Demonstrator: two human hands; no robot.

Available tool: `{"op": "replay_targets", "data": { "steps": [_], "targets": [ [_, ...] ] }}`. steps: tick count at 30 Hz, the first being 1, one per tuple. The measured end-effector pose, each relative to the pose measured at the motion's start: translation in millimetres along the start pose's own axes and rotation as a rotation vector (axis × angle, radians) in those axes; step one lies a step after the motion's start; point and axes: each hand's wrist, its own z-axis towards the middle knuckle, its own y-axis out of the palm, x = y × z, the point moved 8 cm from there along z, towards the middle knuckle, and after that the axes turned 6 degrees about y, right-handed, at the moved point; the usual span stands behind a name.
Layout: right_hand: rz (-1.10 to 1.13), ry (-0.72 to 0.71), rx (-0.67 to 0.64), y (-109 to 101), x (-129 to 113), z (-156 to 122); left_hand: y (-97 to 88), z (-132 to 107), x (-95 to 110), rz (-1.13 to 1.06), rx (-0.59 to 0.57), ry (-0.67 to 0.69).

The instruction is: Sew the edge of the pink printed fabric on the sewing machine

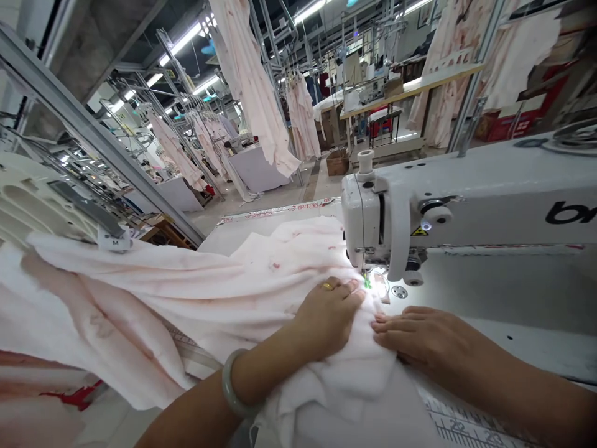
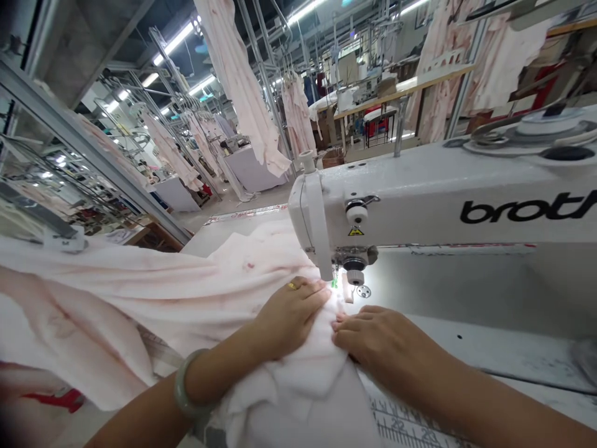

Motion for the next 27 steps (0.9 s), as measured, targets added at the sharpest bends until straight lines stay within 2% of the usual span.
{"op": "replay_targets", "data": {
  "steps": [5, 9, 12, 15, 17, 19, 23, 27],
  "targets": [
    [-0.063, -0.009, 0.062, 2.5, 13.0, 4.7, -1.5, 22.1, -25.0, -0.023, -0.011, 0.045],
    [-0.116, -0.062, 0.161, -4.0, 17.5, 5.0, -9.1, 34.5, -36.8, -0.045, -0.077, 0.064],
    [-0.104, -0.045, 0.174, -5.5, 19.7, 4.7, -22.1, 28.1, -25.0, -0.054, -0.089, 0.042],
    [-0.099, -0.019, 0.189, -8.3, 19.4, 5.1, -32.6, 10.2, 1.4, -0.105, -0.027, -0.009],
    [-0.101, 0.003, 0.208, -11.7, 20.0, 5.8, -30.1, -2.3, 16.2, -0.168, 0.018, -0.055],
    [-0.105, 0.022, 0.220, -15.3, 21.6, 7.2, -21.1, -10.8, 21.2, -0.216, 0.062, -0.103],
    [-0.114, -0.004, 0.197, -15.3, 21.7, 10.3, -4.7, -14.4, 3.6, -0.306, 0.161, -0.133],
    [-0.151, -0.071, 0.185, -6.1, 19.1, 8.8, -6.1, -10.1, -19.9, -0.457, 0.204, -0.089]
  ]
}}
